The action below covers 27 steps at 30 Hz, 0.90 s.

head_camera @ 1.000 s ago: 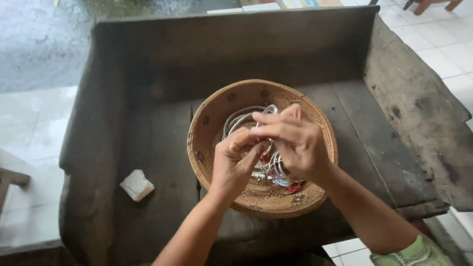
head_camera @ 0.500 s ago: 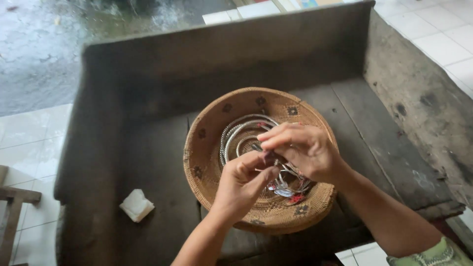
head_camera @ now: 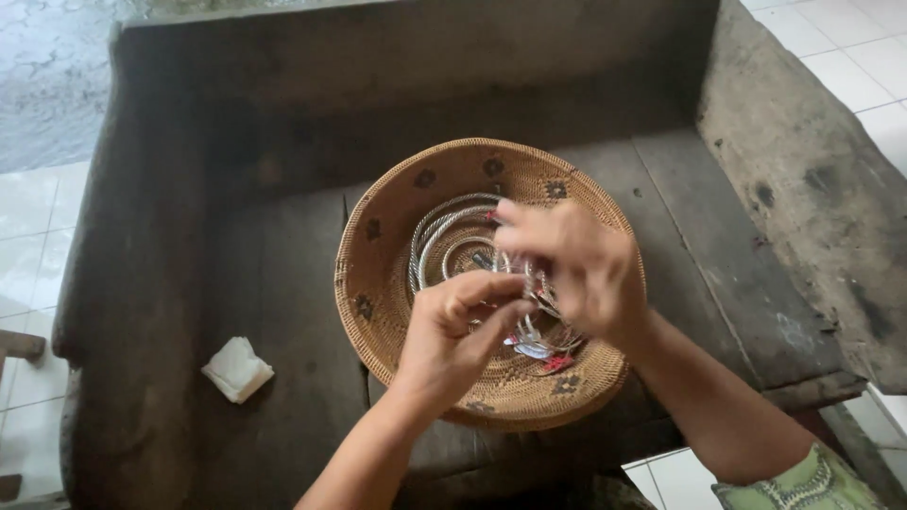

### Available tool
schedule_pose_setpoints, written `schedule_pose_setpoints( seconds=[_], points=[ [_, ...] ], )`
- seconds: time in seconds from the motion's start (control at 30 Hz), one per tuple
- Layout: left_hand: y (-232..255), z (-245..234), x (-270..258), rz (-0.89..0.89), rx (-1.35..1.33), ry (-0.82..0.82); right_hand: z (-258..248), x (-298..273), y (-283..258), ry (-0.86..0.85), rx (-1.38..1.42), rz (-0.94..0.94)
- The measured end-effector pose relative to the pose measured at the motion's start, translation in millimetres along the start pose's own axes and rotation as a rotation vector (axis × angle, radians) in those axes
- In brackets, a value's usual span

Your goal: Cleaning and polishing silver bracelets one by one using a small cloth inside a workshop.

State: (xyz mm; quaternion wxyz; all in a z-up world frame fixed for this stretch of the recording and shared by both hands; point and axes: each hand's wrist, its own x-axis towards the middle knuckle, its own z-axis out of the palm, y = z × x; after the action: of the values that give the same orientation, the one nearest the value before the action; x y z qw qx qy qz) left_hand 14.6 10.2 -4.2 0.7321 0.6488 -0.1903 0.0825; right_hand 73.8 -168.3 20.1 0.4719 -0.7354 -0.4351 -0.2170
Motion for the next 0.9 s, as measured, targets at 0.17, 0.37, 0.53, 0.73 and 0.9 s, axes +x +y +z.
schedule_pose_setpoints(
  seconds=[0.17, 0.37, 0.53, 0.73, 0.9],
  points=[
    [7.6, 5.6, -3.0, 0.028, -0.010, -0.004, 0.8, -10.3, 5.9, 0.006, -0.154, -0.078],
    [-7.4, -3.6, -3.9, 0.039, -0.039, 0.009, 5.7, -3.8, -9.1, -0.036, -0.269, -0.163],
    [-0.8, -0.9, -3.3, 0.053, -0.004, -0.016, 8.0, -1.9, -9.2, 0.031, -0.251, -0.082],
    [0.0, -5.0, -0.7, 0.044, -0.042, 0.005, 12.8, -4.5, -18.2, 0.011, -0.385, -0.142],
    [4.2, -6.7, 0.8, 0.020, -0.022, -0.034, 10.3, -2.8, -13.5, 0.020, -0.217, -0.039]
  ],
)
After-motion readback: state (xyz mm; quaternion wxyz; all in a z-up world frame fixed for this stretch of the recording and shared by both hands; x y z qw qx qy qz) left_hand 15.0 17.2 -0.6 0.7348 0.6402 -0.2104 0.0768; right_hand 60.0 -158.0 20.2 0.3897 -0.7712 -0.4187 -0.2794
